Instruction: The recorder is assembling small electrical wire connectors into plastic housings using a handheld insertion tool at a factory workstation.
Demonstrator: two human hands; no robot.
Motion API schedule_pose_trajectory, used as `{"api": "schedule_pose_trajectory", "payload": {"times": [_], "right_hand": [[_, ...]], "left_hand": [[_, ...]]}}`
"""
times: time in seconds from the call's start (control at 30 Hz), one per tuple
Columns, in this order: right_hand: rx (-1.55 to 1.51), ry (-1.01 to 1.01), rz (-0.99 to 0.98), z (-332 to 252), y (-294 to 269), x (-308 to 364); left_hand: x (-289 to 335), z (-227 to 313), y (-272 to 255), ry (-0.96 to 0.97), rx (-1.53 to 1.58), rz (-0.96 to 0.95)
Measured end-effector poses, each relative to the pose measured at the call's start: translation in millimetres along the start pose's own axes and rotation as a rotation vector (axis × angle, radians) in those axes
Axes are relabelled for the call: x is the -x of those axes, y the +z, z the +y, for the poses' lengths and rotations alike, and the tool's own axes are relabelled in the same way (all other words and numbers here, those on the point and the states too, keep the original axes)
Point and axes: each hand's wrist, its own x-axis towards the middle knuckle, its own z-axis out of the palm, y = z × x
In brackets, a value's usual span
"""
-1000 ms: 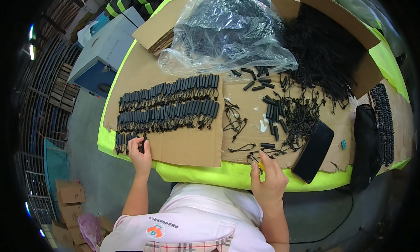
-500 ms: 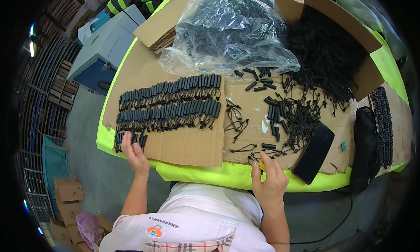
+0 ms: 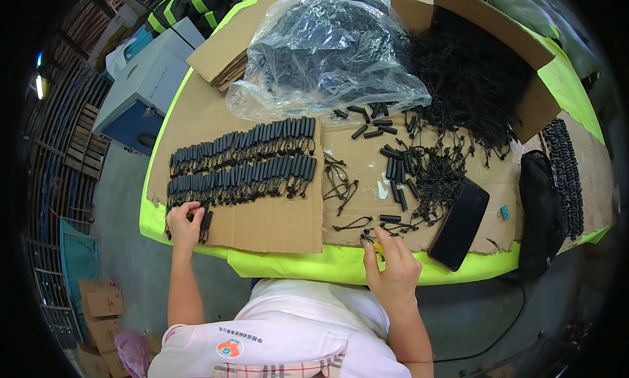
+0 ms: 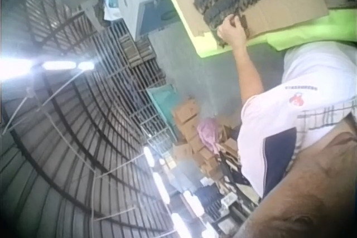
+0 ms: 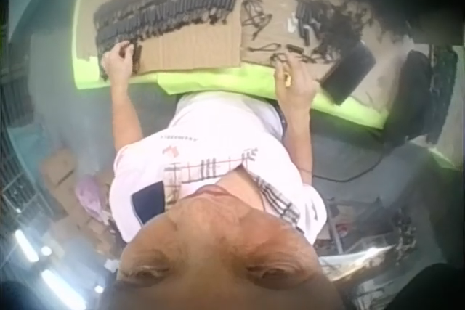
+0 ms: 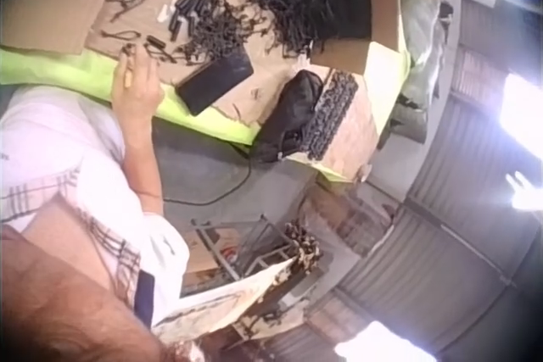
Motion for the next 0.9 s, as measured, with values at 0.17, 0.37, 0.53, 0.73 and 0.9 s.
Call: {"api": "schedule_pose_trajectory", "payload": {"times": [0.17,0.37,0.53,0.73,0.9], "right_hand": [[-0.005,0.003,0.006,1,2,0],[-0.014,0.006,0.0,5,3,1],[-0.036,0.004,0.015,3,4,1],[0.001,0.006,0.002,4,3,2],[0.054,-0.055,0.046,9,10,2]], "left_hand": [[-4,3,-5,0.046,0.024,-0.058],[1,5,-9,0.042,-0.018,-0.086],[23,-3,-1,0.032,0.092,0.277],[42,2,14,0.316,-0.047,0.156],[25,-2,16,0.231,-0.14,0.074]]}}
